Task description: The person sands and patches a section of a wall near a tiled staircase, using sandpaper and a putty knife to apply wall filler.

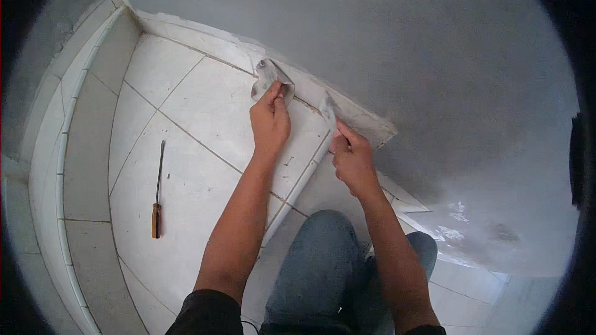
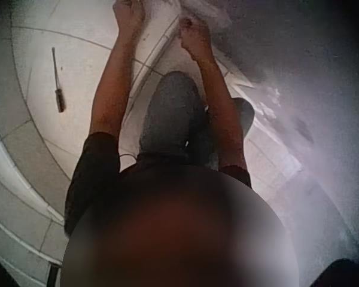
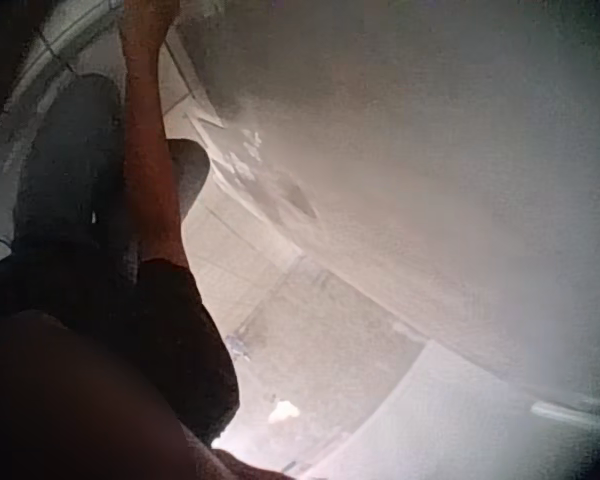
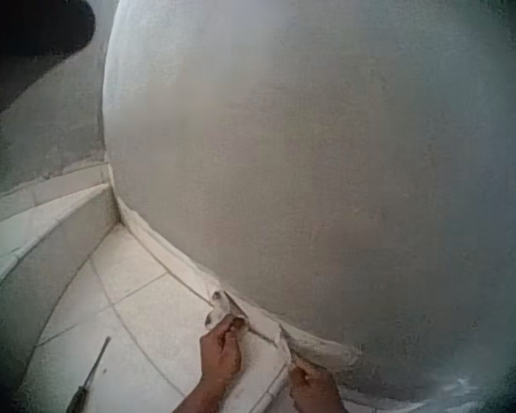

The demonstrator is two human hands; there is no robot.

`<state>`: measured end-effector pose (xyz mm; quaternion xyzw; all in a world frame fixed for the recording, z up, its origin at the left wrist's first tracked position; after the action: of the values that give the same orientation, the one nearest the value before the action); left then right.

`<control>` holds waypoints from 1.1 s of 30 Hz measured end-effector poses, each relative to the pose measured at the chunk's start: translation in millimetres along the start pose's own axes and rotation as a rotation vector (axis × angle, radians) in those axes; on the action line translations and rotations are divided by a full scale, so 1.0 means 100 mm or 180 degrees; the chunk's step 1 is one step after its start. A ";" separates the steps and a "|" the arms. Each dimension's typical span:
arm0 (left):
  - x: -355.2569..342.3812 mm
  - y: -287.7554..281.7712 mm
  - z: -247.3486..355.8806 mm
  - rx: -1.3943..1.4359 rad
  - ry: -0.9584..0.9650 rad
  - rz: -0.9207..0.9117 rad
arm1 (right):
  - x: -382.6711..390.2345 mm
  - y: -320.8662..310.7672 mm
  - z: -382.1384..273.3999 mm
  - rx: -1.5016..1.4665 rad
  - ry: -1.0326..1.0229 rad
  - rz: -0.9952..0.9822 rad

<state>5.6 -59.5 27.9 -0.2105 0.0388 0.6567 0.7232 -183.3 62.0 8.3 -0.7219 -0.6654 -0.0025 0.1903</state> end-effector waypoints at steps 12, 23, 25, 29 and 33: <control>-0.01 -0.08 0.05 0.0165 0.0117 0.0290 | 0.06 0.01 -0.19 0.0452 -0.0506 0.0345; -0.15 -0.16 0.09 -0.0461 0.0160 -0.0105 | -0.23 0.20 -0.10 -0.0011 -0.0078 0.0385; -0.19 -0.24 0.07 -0.0858 0.0150 -0.0192 | -0.22 0.23 -0.16 0.0058 -0.0197 0.0273; -0.22 -0.31 0.10 -0.1552 0.0548 -0.0086 | -0.38 0.36 -0.39 0.0347 -0.0574 0.0248; -0.22 -0.30 -0.05 -0.1799 0.0234 0.0110 | -0.50 0.50 -0.42 0.0436 -0.0656 0.0164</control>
<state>32.6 -83.4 38.2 -0.4267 -0.1160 0.6456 0.6226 -130.6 0.5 21.4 -0.7204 -0.6612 0.1220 0.1698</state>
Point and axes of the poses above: each hand's wrist, its own x-axis away from the middle knuckle, its own y-axis out of the palm, z = x × y, the point moved 10 cm from there along -x, towards the middle knuckle, and after that the axes turned 12 degrees about -z, right-handed, at the moved point
